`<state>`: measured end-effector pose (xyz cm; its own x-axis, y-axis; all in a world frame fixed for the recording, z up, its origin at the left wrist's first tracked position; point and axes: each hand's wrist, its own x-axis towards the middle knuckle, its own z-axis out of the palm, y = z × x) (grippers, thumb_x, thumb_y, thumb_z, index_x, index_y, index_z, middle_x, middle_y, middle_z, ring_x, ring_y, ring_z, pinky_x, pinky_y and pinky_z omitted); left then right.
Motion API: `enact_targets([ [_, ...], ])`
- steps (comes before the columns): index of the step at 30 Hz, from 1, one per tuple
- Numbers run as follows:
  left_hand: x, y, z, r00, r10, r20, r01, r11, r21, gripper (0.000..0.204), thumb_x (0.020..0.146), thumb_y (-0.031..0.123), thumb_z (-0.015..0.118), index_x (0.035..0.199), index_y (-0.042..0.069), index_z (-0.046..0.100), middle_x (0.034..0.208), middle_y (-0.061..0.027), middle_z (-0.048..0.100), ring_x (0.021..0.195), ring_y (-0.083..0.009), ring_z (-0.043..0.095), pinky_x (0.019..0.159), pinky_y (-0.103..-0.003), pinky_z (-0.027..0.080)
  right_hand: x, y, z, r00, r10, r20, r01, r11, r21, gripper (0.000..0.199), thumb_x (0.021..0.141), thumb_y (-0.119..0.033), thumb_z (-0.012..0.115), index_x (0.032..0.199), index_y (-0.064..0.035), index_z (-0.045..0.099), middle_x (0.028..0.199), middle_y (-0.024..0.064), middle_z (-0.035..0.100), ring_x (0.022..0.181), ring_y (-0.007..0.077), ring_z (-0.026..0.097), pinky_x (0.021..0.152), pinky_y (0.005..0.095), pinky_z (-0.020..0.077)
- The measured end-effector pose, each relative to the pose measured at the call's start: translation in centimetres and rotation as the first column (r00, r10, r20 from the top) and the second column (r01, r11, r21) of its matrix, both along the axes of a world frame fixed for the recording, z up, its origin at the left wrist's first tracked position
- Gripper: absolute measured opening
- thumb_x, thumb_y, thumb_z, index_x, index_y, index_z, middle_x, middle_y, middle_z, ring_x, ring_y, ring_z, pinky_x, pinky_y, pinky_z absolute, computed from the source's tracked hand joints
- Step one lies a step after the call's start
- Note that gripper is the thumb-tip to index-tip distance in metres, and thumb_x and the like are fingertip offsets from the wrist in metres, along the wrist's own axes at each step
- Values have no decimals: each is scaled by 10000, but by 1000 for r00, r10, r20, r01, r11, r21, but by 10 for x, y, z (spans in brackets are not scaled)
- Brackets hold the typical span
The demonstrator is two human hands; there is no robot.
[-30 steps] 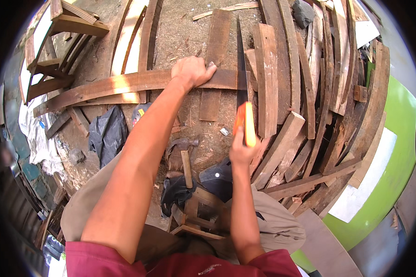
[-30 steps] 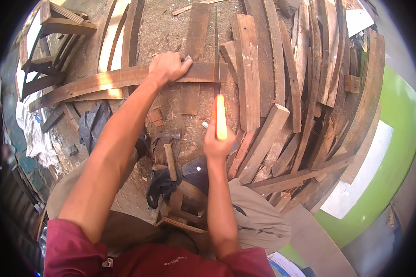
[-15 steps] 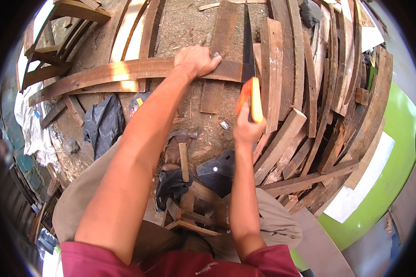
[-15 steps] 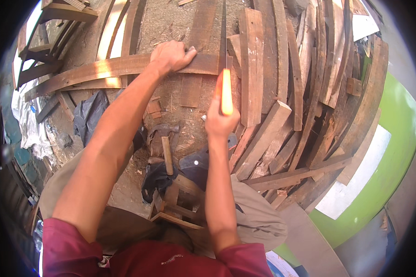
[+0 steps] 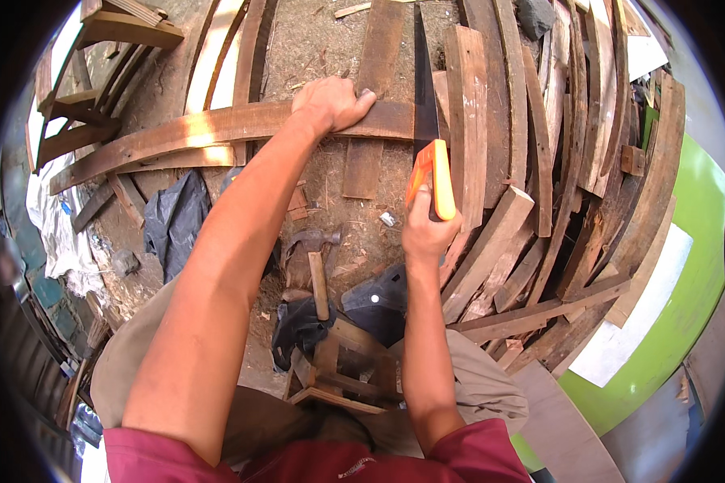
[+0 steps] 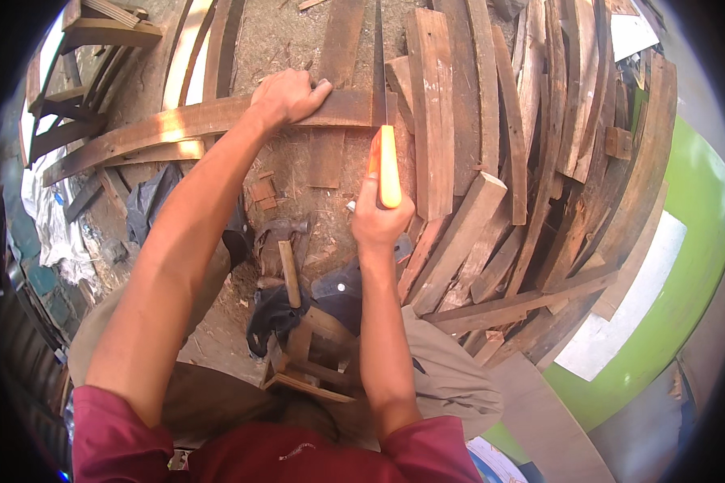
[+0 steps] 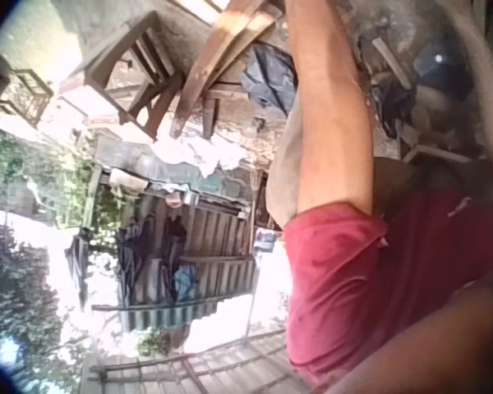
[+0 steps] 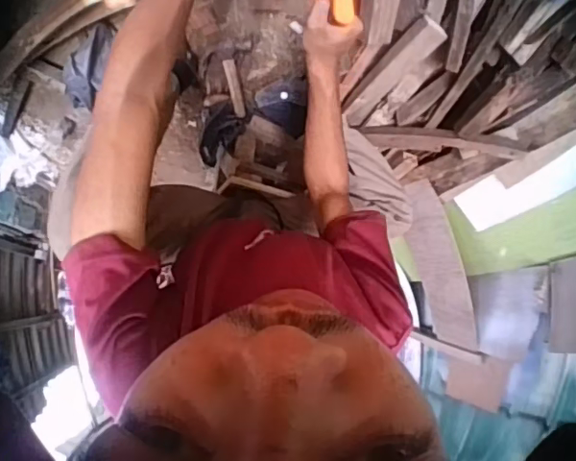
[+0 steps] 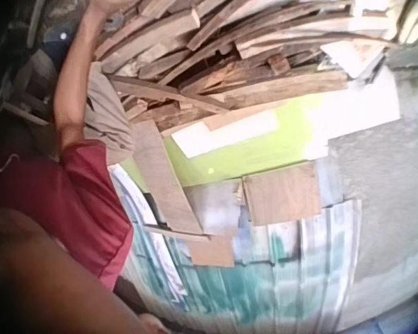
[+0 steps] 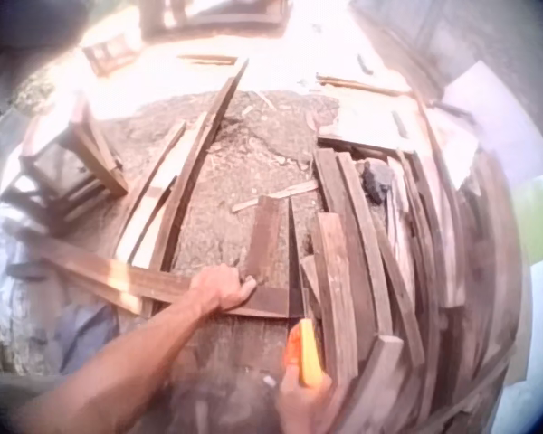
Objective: The person sits on the ground and handles several wooden planks, aligning and inspecting them. They then use a hand saw to cut a plank, holding it steady with one hand while sawing with the other.
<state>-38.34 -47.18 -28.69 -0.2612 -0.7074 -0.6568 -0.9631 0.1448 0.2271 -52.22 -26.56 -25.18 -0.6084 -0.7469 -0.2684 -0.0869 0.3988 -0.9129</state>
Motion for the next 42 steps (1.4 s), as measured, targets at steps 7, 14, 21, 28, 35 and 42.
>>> enact_targets([
  [7, 8, 8, -10, 998, 58, -20, -59, 998, -18, 632, 971, 531, 410, 929, 20, 780, 927, -243, 741, 918, -393, 717, 883, -510, 553, 13, 178, 63, 986, 154, -62, -148, 984, 99, 189, 927, -53, 592, 818, 93, 645, 596, 37, 551, 537, 94, 528, 504, 288, 424],
  [14, 1, 6, -3, 1000, 23, 7, -23, 1000, -15, 677, 968, 612, 433, 1106, 35, 759, 1145, -207, 731, 1109, -362, 687, 974, -467, 535, 8, -6, 7, 990, 48, -131, -49, 999, -6, 262, 952, -76, 643, 721, 31, 583, 564, 35, 489, 523, 104, 450, 479, 340, 357],
  [21, 6, 4, 2, 998, 37, 47, -40, 996, 73, 682, 973, 612, 420, 1080, 33, 765, 1079, -196, 748, 1075, -330, 705, 933, -453, 557, 5, 179, 60, 974, 196, -114, -192, 980, 47, 176, 971, -57, 572, 971, 88, 673, 642, 18, 566, 523, 82, 512, 478, 269, 389],
  [28, 3, 6, -3, 1000, 7, -20, -9, 997, -73, 680, 974, 607, 425, 1086, 25, 759, 1107, -184, 746, 1075, -339, 705, 941, -455, 554, 8, 25, -1, 995, 59, -85, -56, 998, 40, 285, 982, -75, 606, 718, 29, 591, 583, -16, 518, 537, 71, 477, 480, 280, 359],
  [35, 7, 11, -3, 999, 16, 30, -18, 999, 41, 679, 967, 623, 430, 1149, 50, 746, 1144, -188, 735, 1117, -342, 686, 950, -461, 547, 25, 164, 79, 998, 32, 57, -35, 998, 60, 226, 975, -73, 585, 792, 51, 632, 614, 8, 554, 535, 71, 505, 487, 261, 388],
  [42, 1, 7, -2, 1000, 2, -23, -2, 1000, -17, 683, 968, 616, 434, 1142, 33, 745, 1139, -208, 730, 1114, -361, 684, 971, -463, 535, 7, -14, 5, 993, 70, -93, -71, 997, -7, 299, 972, -142, 648, 728, 14, 579, 601, -41, 520, 525, 77, 457, 469, 304, 325],
])
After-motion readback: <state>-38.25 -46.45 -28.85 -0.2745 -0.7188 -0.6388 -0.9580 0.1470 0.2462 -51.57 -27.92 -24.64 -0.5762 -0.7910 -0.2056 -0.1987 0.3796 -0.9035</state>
